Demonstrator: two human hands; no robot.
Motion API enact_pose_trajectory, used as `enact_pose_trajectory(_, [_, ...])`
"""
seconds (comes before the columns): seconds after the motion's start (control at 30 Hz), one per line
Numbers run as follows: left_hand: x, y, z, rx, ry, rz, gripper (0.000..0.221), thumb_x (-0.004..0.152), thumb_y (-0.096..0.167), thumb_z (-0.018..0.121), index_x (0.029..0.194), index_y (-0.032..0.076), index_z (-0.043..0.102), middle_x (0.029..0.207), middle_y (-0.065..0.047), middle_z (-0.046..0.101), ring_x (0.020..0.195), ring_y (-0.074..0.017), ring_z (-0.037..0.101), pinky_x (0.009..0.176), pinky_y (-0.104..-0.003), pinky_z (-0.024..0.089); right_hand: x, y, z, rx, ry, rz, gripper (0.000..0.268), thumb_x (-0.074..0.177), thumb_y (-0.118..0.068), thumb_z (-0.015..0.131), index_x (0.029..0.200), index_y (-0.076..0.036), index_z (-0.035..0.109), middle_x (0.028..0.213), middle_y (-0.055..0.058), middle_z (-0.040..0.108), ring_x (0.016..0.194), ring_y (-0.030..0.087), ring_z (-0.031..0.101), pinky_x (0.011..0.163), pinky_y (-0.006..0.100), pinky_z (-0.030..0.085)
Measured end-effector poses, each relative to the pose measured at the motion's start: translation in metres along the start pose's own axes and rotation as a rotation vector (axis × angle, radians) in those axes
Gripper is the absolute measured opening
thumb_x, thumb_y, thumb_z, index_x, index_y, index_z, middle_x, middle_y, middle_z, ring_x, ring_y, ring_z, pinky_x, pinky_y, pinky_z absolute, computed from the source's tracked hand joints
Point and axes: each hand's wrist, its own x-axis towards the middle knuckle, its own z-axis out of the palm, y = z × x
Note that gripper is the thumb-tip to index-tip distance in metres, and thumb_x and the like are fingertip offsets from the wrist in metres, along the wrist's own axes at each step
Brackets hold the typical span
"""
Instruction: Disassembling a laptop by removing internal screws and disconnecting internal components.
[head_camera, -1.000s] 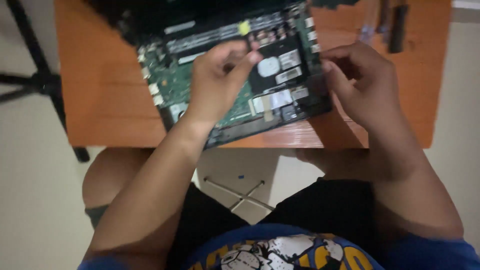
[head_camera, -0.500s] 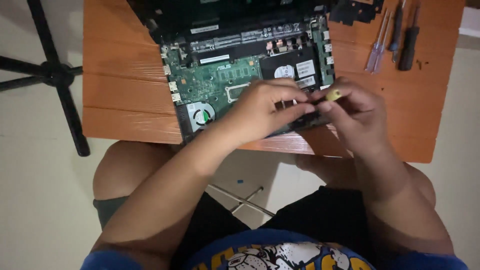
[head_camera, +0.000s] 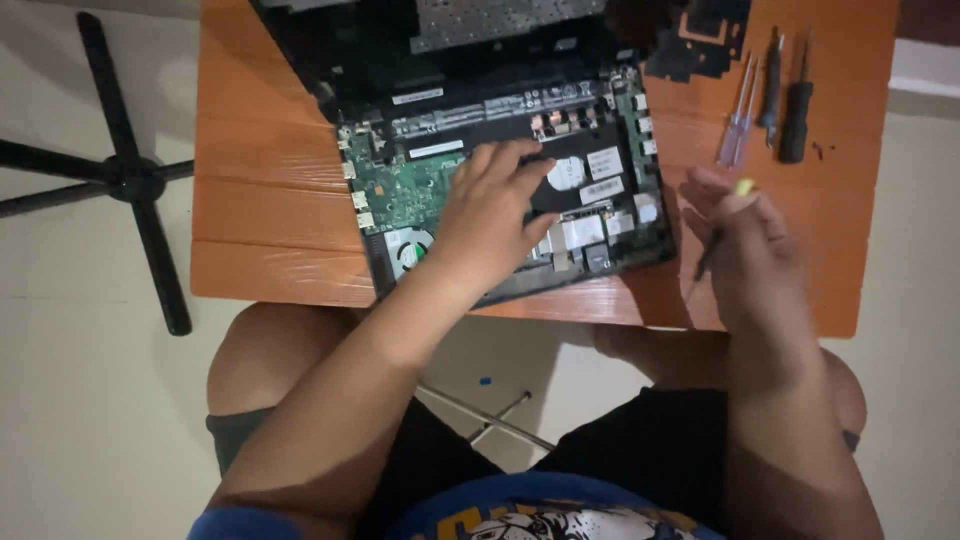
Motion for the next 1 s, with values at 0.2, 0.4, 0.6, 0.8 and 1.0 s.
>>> enact_pose_trajectory(0.2, [0.002, -0.002, 0.004, 0.078, -0.021, -0.011, 0.069, 0.085, 0.042, 0.082, 0.142, 0.009, 0.059, 0.148, -0.008, 0.051, 0.134, -0.0332, 0.043, 0.108, -0.053, 0.038, 0.019, 0.001, 0.019, -0.080, 0.041, 0.054, 0.030, 0.106, -0.028, 0.052, 0.126, -0.011, 0.067, 0.128, 0.003, 0.071, 0.118, 0.013, 0.067, 0.102, 0.029, 0.055])
enact_pose_trajectory(0.4, [0.000, 0.004, -0.002, -0.007, 0.117, 0.052, 0.056, 0.079, 0.017, 0.088, 0.129, 0.001, 0.069, 0.132, -0.015, 0.059, 0.119, -0.0336, 0.050, 0.090, -0.044, 0.040, 0.024, 0.022, 0.030, 0.303, 0.156, -0.001, 0.015, 0.109, -0.021, 0.052, 0.112, -0.009, 0.061, 0.131, 0.009, 0.070, 0.129, 0.022, 0.070, 0.116, 0.039, 0.052])
enact_pose_trajectory(0.6, [-0.001, 0.002, 0.000, 0.015, 0.111, 0.078, 0.052, 0.082, 0.021, 0.087, 0.128, 0.004, 0.069, 0.134, -0.014, 0.059, 0.121, -0.0339, 0.050, 0.091, -0.044, 0.040, 0.030, 0.028, 0.028, 0.335, 0.131, -0.038, 0.017, 0.110, -0.025, 0.050, 0.102, -0.012, 0.057, 0.132, 0.007, 0.071, 0.127, 0.019, 0.070, 0.113, 0.038, 0.056])
enact_pose_trajectory(0.8, [0.000, 0.003, -0.004, 0.005, 0.109, 0.087, 0.048, 0.084, 0.022, 0.086, 0.125, 0.003, 0.071, 0.133, -0.015, 0.059, 0.119, -0.0344, 0.050, 0.089, -0.046, 0.040, 0.040, 0.035, 0.013, 0.393, 0.051, 0.029, 0.026, 0.110, -0.036, 0.048, 0.094, -0.017, 0.055, 0.126, 0.000, 0.069, 0.132, 0.020, 0.067, 0.115, 0.038, 0.052])
enact_pose_trajectory(1.0, [0.007, 0.000, -0.031, -0.205, 0.457, 0.249, 0.015, 0.095, 0.017, 0.081, 0.109, 0.015, 0.075, 0.113, -0.005, 0.067, 0.101, -0.0285, 0.064, 0.086, -0.040, 0.046, 0.052, 0.060, -0.003, 0.387, -0.015, 0.028, 0.031, 0.111, -0.034, 0.049, 0.088, -0.014, 0.053, 0.123, 0.003, 0.066, 0.134, 0.025, 0.064, 0.119, 0.041, 0.046])
